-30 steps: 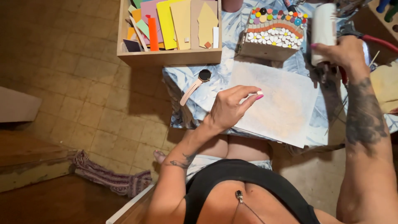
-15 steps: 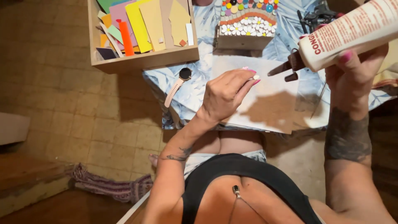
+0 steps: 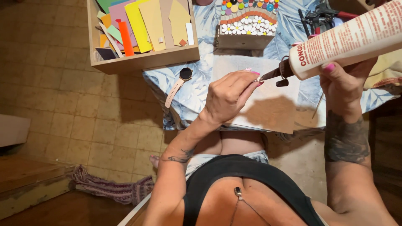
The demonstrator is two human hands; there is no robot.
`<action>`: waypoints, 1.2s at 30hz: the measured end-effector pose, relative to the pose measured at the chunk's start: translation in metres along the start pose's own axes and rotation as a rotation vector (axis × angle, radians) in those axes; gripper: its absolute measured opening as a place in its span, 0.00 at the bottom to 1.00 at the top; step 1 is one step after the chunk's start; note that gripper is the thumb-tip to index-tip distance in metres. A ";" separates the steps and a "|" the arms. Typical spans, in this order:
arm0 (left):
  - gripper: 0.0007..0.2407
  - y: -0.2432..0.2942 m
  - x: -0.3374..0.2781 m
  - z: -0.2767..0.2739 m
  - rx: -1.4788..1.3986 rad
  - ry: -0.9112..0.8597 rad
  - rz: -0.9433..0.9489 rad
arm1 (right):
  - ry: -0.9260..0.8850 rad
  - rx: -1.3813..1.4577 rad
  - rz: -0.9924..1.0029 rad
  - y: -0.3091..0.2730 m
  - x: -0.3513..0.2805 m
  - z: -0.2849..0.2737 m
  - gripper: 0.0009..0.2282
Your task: Decorating a miniature house with small colorful pieces using glue
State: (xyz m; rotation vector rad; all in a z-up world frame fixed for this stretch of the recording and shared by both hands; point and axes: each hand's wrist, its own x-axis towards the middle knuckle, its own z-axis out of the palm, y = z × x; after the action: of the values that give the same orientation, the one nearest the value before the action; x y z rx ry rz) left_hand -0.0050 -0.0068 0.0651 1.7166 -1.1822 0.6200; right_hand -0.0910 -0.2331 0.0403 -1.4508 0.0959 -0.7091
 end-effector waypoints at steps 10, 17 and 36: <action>0.03 0.000 -0.002 0.003 -0.011 0.010 0.002 | -0.081 0.003 -0.100 -0.001 -0.002 -0.002 0.30; 0.03 0.000 -0.002 0.004 -0.011 0.013 0.004 | 0.309 0.531 0.263 -0.039 0.000 0.035 0.58; 0.02 0.000 -0.002 0.006 -0.169 0.100 -0.071 | -0.320 -0.361 -0.461 -0.043 0.012 0.023 0.18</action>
State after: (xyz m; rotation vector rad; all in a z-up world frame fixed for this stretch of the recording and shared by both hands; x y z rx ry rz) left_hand -0.0066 -0.0111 0.0605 1.5600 -1.0679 0.5406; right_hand -0.0869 -0.2168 0.0879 -1.9457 -0.3886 -0.8479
